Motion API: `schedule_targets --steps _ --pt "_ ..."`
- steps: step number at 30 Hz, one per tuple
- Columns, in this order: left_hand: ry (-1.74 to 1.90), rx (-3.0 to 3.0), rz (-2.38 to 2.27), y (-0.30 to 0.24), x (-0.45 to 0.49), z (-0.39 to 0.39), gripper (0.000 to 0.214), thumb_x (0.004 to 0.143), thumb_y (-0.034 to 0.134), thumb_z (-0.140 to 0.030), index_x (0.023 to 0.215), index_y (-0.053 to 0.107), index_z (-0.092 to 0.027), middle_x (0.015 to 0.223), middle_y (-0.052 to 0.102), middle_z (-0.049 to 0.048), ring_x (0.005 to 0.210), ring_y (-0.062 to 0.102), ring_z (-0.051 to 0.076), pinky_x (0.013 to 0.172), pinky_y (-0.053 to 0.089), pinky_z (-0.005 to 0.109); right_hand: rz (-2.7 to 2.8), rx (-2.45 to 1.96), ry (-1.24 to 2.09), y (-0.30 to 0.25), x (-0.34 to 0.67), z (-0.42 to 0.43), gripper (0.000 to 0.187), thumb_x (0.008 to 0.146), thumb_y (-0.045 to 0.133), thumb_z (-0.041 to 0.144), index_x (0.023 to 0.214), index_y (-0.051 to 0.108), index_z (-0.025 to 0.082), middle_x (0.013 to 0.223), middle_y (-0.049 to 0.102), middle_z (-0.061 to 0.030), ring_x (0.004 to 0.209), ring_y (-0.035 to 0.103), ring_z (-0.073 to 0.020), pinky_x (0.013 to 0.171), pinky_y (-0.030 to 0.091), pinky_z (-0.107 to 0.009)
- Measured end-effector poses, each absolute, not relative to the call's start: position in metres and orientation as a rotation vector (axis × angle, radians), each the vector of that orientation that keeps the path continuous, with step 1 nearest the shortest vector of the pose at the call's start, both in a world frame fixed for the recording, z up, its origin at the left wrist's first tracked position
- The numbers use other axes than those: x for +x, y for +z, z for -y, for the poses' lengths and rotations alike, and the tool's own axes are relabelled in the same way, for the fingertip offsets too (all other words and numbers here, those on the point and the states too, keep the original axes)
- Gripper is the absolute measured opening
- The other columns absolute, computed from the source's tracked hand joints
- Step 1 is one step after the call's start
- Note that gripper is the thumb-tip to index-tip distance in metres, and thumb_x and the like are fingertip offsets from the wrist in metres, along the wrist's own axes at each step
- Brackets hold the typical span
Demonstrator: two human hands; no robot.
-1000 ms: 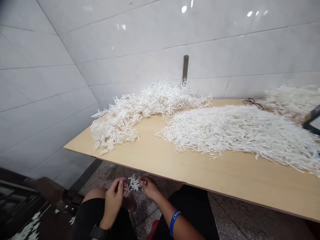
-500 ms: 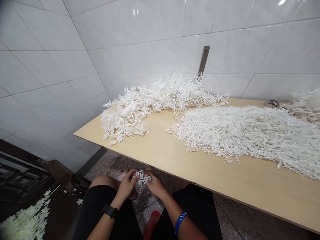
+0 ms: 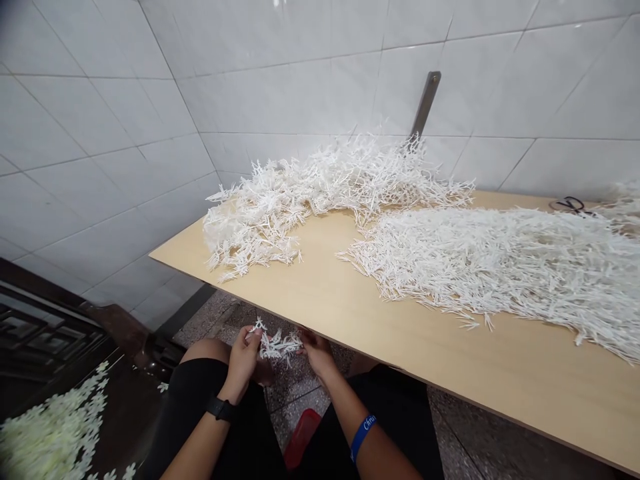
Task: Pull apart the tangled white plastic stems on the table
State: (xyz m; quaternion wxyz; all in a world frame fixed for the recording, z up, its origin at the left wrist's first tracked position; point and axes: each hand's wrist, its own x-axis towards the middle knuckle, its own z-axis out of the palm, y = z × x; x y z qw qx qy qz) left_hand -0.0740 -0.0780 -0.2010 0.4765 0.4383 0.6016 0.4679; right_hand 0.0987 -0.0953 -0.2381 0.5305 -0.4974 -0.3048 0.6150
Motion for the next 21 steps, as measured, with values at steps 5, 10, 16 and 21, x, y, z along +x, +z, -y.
schedule_targets --steps 5,10,16,21 --pt "1.187 1.05 -1.524 -0.194 -0.072 0.079 0.048 0.069 0.062 -0.062 0.085 0.049 -0.019 0.052 0.047 -0.008 0.046 0.042 0.01 0.048 0.029 0.021 0.667 -1.206 1.451 -0.233 0.099 0.097 0.038 0.059 0.074 0.047 0.081 0.064 0.019 0.084 0.067 -0.0048 0.073 0.061 -0.0175 0.059 0.048 -0.026" --pt "1.168 1.04 -1.53 -0.193 -0.069 0.077 0.054 0.063 0.065 -0.067 0.082 0.056 -0.016 0.05 0.038 -0.0085 0.046 0.037 0.009 0.047 0.026 0.021 0.576 -1.252 1.408 -0.231 0.098 0.093 0.04 0.052 0.077 0.05 0.075 0.063 0.019 0.074 0.064 -0.0015 0.058 0.053 -0.0128 0.051 0.044 -0.025" --pt "0.975 0.931 -1.319 -0.166 -0.067 0.088 0.052 0.063 0.068 -0.065 0.067 0.051 -0.017 0.051 0.033 -0.0081 0.044 0.029 0.006 0.044 0.025 0.018 0.517 -1.296 1.411 -0.212 0.097 0.097 0.043 0.048 0.08 0.049 0.072 0.062 0.019 0.066 0.059 0.0015 0.048 0.043 -0.0084 0.045 0.036 -0.023" --pt "0.665 0.878 -0.815 -0.097 -0.092 0.126 0.042 0.074 0.069 -0.054 0.07 0.049 -0.018 0.043 0.029 -0.0104 0.037 0.015 0.002 0.039 0.02 0.017 0.734 -0.952 1.932 -0.14 0.105 0.158 0.036 0.063 0.08 0.045 0.076 0.063 0.016 0.062 0.056 0.0022 0.05 0.048 -0.0079 0.047 0.037 -0.02"
